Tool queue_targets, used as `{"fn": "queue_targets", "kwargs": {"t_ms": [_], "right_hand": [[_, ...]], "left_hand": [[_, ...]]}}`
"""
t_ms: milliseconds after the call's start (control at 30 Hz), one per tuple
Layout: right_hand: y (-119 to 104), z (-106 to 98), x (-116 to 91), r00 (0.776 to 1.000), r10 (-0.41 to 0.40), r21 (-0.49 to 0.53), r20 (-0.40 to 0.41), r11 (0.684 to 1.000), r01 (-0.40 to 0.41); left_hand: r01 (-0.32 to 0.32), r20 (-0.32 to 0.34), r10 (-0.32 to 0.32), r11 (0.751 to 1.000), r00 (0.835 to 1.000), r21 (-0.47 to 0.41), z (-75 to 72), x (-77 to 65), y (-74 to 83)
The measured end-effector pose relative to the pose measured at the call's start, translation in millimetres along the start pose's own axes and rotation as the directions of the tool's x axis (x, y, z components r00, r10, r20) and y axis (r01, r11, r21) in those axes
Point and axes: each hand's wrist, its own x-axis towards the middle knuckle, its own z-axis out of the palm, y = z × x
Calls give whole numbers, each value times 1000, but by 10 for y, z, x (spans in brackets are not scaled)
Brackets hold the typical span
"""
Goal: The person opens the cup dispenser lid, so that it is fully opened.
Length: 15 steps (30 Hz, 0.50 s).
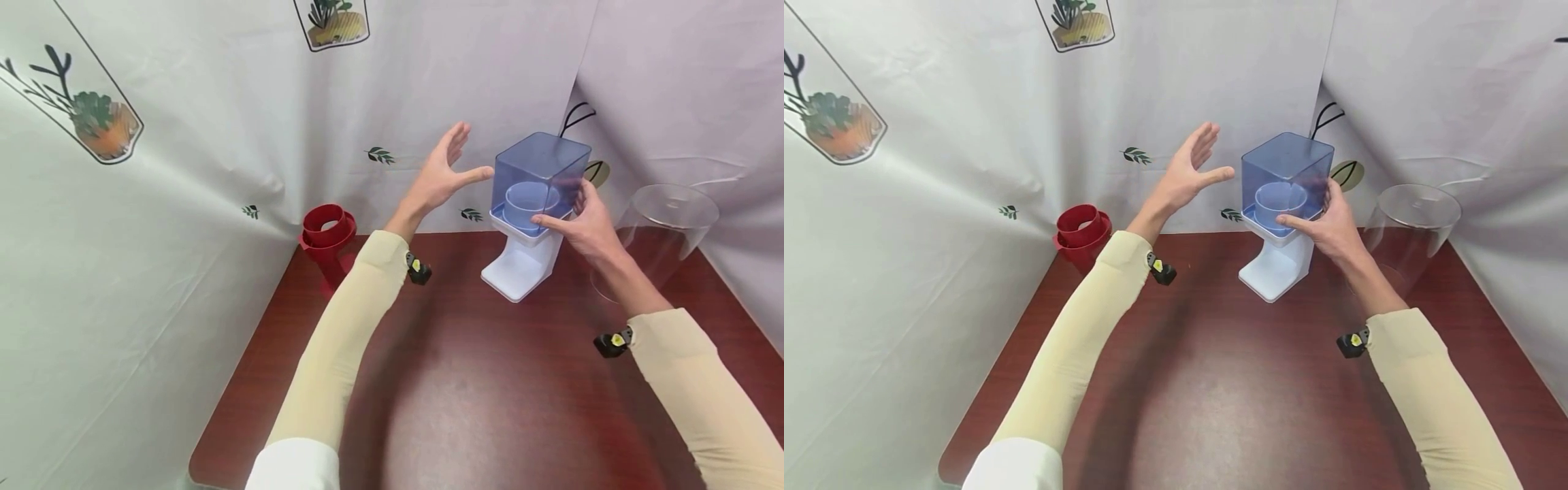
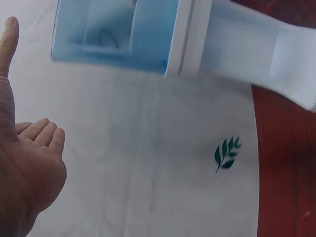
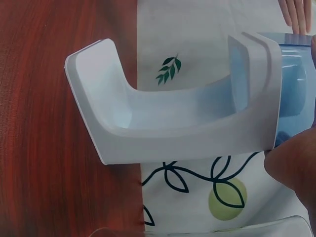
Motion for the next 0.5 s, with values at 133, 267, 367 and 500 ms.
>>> {"fn": "queue_targets", "kwargs": {"t_ms": [133,267,367,500], "right_hand": [[19,20,-30,1000,-3,-20,-7,1000,3],[27,25,-48,1000,7,-38,1,999,-7],[30,27,-54,1000,17,-40,7,999,-17],[38,26,-65,999,31,-34,16,999,-30]], "left_hand": [[-5,23,5,1000,1000,2,147,13,6],[4,26,-4,1000,1000,9,265,6,17],[7,25,-8,1000,1000,14,348,-4,30],[9,34,-10,1000,999,11,463,-10,50]]}}
